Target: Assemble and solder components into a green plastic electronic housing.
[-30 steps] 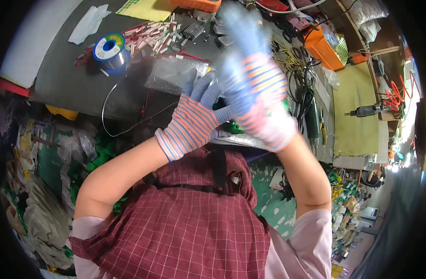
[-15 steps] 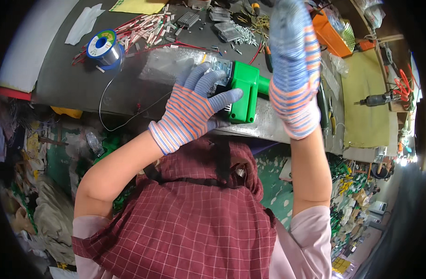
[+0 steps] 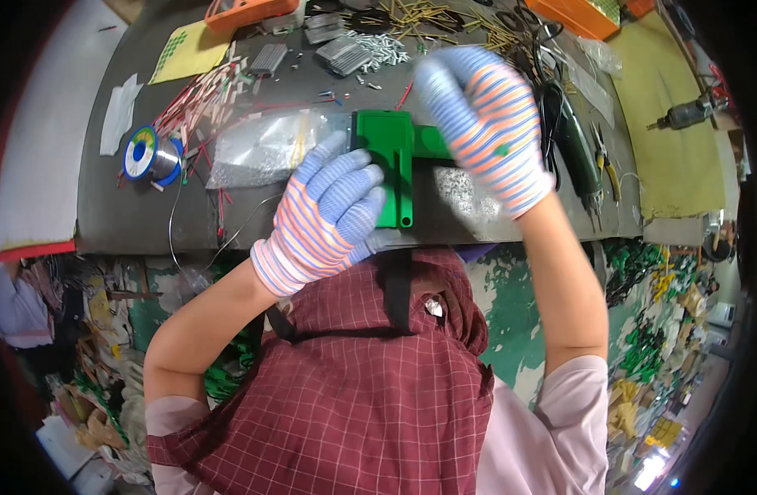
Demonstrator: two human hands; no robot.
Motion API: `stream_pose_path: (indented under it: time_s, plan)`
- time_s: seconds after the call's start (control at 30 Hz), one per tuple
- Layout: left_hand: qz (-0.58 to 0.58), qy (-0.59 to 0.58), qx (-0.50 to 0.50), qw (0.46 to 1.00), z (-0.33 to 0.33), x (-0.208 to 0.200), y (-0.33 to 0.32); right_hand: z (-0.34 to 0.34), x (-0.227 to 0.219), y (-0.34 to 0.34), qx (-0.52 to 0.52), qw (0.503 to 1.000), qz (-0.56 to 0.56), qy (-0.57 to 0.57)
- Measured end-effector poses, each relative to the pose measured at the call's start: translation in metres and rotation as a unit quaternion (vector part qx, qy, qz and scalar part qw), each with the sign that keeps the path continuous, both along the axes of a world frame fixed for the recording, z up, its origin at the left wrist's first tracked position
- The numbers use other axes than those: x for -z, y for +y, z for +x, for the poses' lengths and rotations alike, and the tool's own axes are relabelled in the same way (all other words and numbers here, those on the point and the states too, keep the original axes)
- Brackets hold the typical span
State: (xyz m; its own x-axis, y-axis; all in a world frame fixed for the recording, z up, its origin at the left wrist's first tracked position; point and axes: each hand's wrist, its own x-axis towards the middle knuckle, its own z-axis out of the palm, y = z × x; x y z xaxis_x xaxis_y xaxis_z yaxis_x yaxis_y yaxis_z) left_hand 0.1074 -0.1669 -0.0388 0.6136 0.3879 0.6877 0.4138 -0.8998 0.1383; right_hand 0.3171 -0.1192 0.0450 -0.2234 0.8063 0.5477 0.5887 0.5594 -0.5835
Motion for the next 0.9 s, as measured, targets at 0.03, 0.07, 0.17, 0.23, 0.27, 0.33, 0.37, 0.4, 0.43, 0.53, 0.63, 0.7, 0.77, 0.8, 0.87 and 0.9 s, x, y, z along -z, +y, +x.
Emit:
stream_pose_path:
  time_s: [0.03,0.07,0.17,0.23,0.27,0.33,0.37,0.4,0.43,0.53,0.63,0.7,0.77,0.8,0.87,0.9]
  plan:
    - [-0.001,0.006,0.009,1.000,0.001,-0.001,0.001,0.012,-0.011,0.001,0.040,0.998,-0.052,0.026]
    - [-0.005,0.002,0.011,1.000,0.001,-0.002,0.001,0.025,-0.006,0.017,0.091,0.990,0.108,-0.004]
    - [-0.024,0.004,0.018,1.000,0.000,0.001,0.002,0.037,-0.014,0.029,0.247,0.945,0.134,-0.168]
    - [-0.025,0.028,-0.010,0.999,0.001,-0.002,0.000,0.004,0.011,0.022,0.300,0.871,-0.073,-0.382]
    - [-0.029,0.040,0.001,0.999,0.005,-0.006,0.000,0.005,0.054,0.024,0.225,0.926,-0.080,-0.292]
    - [-0.011,0.028,-0.010,1.000,0.007,-0.002,0.002,0.019,0.051,0.031,0.238,0.939,0.045,-0.243]
    - [0.005,0.010,-0.022,1.000,0.008,-0.001,0.003,0.023,0.050,0.030,0.218,0.946,0.054,-0.235]
    - [0.006,0.025,-0.025,0.999,0.003,-0.001,0.003,0.026,0.046,0.028,0.219,0.946,0.055,-0.231]
    - [0.008,0.028,-0.025,0.999,0.002,-0.002,0.004,0.029,0.038,0.027,0.187,0.949,0.046,-0.248]
    - [-0.014,0.017,-0.007,1.000,0.000,-0.017,0.007,0.037,0.026,0.009,0.124,0.942,-0.052,-0.307]
    - [-0.092,0.078,0.049,0.991,-0.006,-0.032,0.025,0.039,0.028,0.002,0.062,0.924,-0.183,-0.332]
    - [-0.092,0.005,-0.082,0.992,0.008,-0.035,0.041,0.035,0.028,0.004,0.066,0.919,-0.231,-0.311]
    - [-0.098,0.017,-0.121,0.988,0.019,-0.036,0.052,0.036,0.031,0.007,0.059,0.919,-0.233,-0.312]
    - [-0.172,0.049,-0.151,0.972,0.018,-0.032,0.052,0.036,0.032,0.008,0.037,0.919,-0.225,-0.322]
    - [-0.160,-0.002,-0.156,0.975,0.023,-0.029,0.046,0.034,0.034,0.006,0.014,0.915,-0.191,-0.354]
    - [-0.167,0.007,-0.165,0.972,0.022,-0.031,0.035,0.035,0.033,0.001,0.015,0.914,-0.171,-0.369]
